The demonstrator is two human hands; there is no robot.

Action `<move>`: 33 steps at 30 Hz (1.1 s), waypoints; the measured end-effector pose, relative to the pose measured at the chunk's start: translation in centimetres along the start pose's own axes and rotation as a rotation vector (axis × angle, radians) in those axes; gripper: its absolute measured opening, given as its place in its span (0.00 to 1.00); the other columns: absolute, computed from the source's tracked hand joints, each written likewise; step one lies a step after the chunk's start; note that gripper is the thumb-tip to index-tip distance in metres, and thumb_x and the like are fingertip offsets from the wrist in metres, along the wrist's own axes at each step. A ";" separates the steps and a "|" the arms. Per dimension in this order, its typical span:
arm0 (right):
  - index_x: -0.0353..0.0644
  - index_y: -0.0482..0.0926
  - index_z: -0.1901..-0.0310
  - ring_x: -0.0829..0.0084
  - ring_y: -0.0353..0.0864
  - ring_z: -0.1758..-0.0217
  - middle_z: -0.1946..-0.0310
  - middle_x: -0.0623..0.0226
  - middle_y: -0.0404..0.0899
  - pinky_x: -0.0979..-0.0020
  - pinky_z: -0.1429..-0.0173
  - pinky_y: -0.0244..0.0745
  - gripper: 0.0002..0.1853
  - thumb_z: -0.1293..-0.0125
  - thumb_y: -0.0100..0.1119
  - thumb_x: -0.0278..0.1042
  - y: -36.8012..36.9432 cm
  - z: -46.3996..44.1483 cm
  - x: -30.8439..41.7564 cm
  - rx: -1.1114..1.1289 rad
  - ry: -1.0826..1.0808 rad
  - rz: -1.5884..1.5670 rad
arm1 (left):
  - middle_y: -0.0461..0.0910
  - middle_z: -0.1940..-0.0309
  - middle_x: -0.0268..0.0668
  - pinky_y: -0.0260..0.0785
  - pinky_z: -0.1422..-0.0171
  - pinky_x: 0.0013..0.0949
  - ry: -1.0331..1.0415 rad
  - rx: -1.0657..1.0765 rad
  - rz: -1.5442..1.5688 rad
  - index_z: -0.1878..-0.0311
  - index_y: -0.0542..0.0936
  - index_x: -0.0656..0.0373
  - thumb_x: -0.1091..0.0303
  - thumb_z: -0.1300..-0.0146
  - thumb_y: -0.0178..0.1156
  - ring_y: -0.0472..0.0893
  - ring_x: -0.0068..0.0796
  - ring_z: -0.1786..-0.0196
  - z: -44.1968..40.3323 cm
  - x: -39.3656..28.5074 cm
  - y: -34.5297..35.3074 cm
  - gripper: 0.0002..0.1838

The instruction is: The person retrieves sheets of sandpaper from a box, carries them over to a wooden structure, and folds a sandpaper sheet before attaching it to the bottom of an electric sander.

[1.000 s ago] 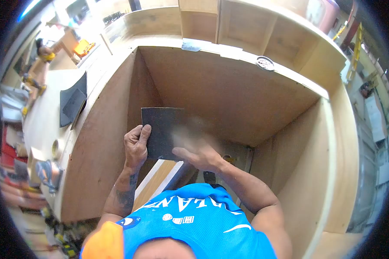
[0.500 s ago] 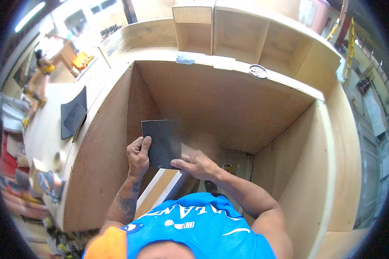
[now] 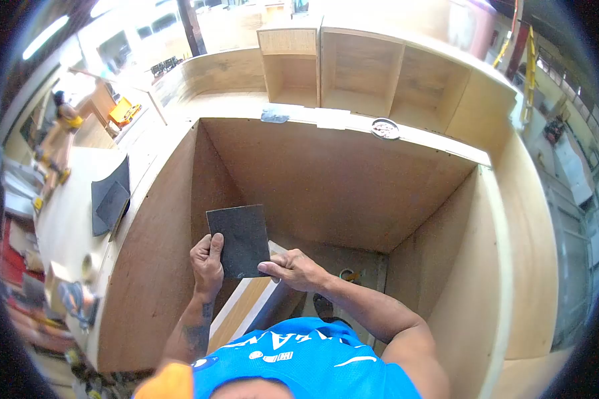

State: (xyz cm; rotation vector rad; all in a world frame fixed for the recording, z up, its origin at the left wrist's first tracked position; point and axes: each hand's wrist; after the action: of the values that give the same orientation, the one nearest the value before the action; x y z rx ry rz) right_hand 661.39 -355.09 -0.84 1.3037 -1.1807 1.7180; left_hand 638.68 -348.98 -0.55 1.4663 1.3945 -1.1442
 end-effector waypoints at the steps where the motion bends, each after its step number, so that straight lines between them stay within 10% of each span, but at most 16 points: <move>1: 0.40 0.86 0.67 0.71 0.82 0.68 0.76 0.63 0.82 0.63 0.62 0.76 0.29 0.24 0.55 0.61 -0.3 -0.1 -0.2 0.018 0.006 0.015 | 0.59 0.78 0.18 0.48 0.71 0.27 -0.016 -0.015 0.007 0.78 0.62 0.54 0.61 0.22 0.59 0.55 0.12 0.72 0.1 0.0 0.2 0.26; 7: 0.36 0.85 0.57 0.61 0.84 0.54 0.60 0.55 0.86 0.56 0.50 0.77 0.28 0.25 0.55 0.59 -4.3 -2.4 -1.5 -0.008 -0.057 0.021 | 0.60 0.78 0.19 0.50 0.72 0.28 0.074 0.016 -0.147 0.77 0.64 0.56 0.60 0.22 0.59 0.57 0.12 0.72 0.1 0.4 1.3 0.26; 10: 0.35 0.88 0.54 0.79 0.81 0.64 0.67 0.68 0.86 0.71 0.57 0.79 0.18 0.24 0.62 0.44 -4.5 -3.3 -0.2 -0.150 -0.131 -0.073 | 0.64 0.78 0.19 0.52 0.71 0.26 -0.031 0.007 -0.053 0.77 0.70 0.58 0.59 0.22 0.60 0.59 0.11 0.72 -0.1 -1.2 2.5 0.24; 17: 0.37 0.89 0.57 0.81 0.79 0.66 0.71 0.71 0.84 0.73 0.61 0.76 0.18 0.24 0.62 0.47 -5.7 -3.9 0.1 -0.075 -0.033 -0.228 | 0.66 0.78 0.18 0.52 0.71 0.24 -0.041 0.016 -0.002 0.75 0.74 0.58 0.59 0.23 0.61 0.60 0.10 0.72 -0.2 -0.1 2.5 0.22; 20: 0.40 0.80 0.74 0.85 0.68 0.72 0.78 0.78 0.72 0.75 0.68 0.63 0.24 0.24 0.62 0.50 -7.5 -4.1 2.6 -0.078 -0.033 -0.203 | 0.65 0.78 0.18 0.52 0.71 0.24 -0.051 0.007 -0.019 0.76 0.74 0.58 0.59 0.23 0.61 0.60 0.10 0.72 -0.1 0.4 2.5 0.22; 33: 0.40 0.74 0.75 0.83 0.64 0.71 0.78 0.79 0.65 0.69 0.65 0.64 0.26 0.22 0.57 0.51 -8.0 -8.1 0.6 0.063 -0.203 -0.113 | 0.63 0.79 0.18 0.50 0.71 0.25 -0.092 -0.123 -0.089 0.78 0.71 0.55 0.58 0.24 0.62 0.59 0.11 0.73 2.5 1.4 2.5 0.23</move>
State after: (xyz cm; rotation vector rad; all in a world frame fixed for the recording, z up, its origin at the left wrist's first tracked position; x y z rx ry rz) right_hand 665.54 -344.65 1.05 1.5830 -1.1477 1.5818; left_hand 640.89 -351.16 -2.73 1.2614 1.4524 -1.1451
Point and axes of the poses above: each hand's wrist, its own z-axis away from the middle knuckle, its own y-axis out of the palm, x = y × z
